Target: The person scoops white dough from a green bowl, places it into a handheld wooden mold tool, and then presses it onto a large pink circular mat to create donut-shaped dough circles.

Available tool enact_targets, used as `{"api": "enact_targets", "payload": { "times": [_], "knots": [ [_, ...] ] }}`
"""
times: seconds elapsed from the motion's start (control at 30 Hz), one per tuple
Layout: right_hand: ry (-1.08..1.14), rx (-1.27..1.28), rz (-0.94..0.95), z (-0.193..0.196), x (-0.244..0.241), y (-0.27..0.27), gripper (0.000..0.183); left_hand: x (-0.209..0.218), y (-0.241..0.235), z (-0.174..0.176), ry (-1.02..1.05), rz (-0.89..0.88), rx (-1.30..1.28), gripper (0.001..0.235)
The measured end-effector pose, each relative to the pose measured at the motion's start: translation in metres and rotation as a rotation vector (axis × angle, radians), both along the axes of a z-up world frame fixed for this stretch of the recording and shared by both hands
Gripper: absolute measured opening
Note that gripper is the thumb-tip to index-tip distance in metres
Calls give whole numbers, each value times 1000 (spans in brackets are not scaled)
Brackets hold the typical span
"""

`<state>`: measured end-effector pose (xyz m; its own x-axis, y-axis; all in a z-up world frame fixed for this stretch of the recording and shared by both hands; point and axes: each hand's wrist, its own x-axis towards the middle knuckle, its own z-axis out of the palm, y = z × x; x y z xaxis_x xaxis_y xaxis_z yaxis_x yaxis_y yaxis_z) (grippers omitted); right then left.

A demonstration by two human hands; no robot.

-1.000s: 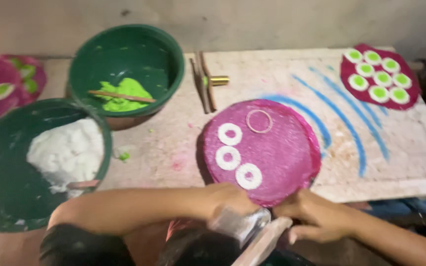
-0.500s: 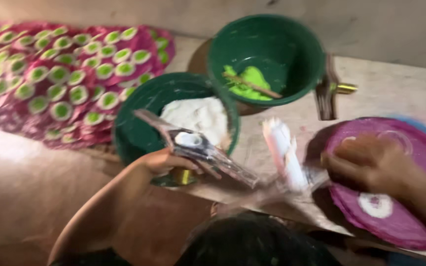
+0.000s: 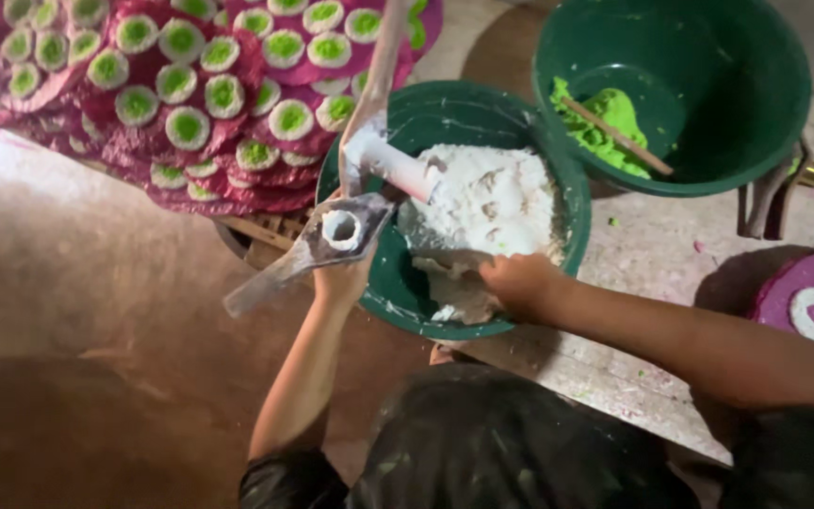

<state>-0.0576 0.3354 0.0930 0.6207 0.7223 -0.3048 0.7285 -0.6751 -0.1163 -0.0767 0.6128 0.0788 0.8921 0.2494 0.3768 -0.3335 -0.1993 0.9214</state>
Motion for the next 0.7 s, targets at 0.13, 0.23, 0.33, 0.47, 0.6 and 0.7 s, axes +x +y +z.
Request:
{"api": "enact_targets", "payload": {
  "times": [0.13,0.23,0.33,0.47,0.6,0.7],
  "knots": [
    [-16,-56,5,-20,23,1,15,3,-4,-8,-138,132,70,36],
    [104,-138,-69,3,48,-1,21,4,-2,-17,-63,160,-51,36],
    [5,-155,-72,10,55,31,23,3,-1,-24,10,163,-136,43],
    [-245,-138,11,-16,54,90,18,-1,-3,-21,-112,133,-42,39],
    [-415,-67,73,-44,46,84,42,-4,-5,-12,-67,94,-93,46],
    [-292,-101,66,-50,36,59,41,-5,-7,-10,-10,119,-118,48]
  ]
}}
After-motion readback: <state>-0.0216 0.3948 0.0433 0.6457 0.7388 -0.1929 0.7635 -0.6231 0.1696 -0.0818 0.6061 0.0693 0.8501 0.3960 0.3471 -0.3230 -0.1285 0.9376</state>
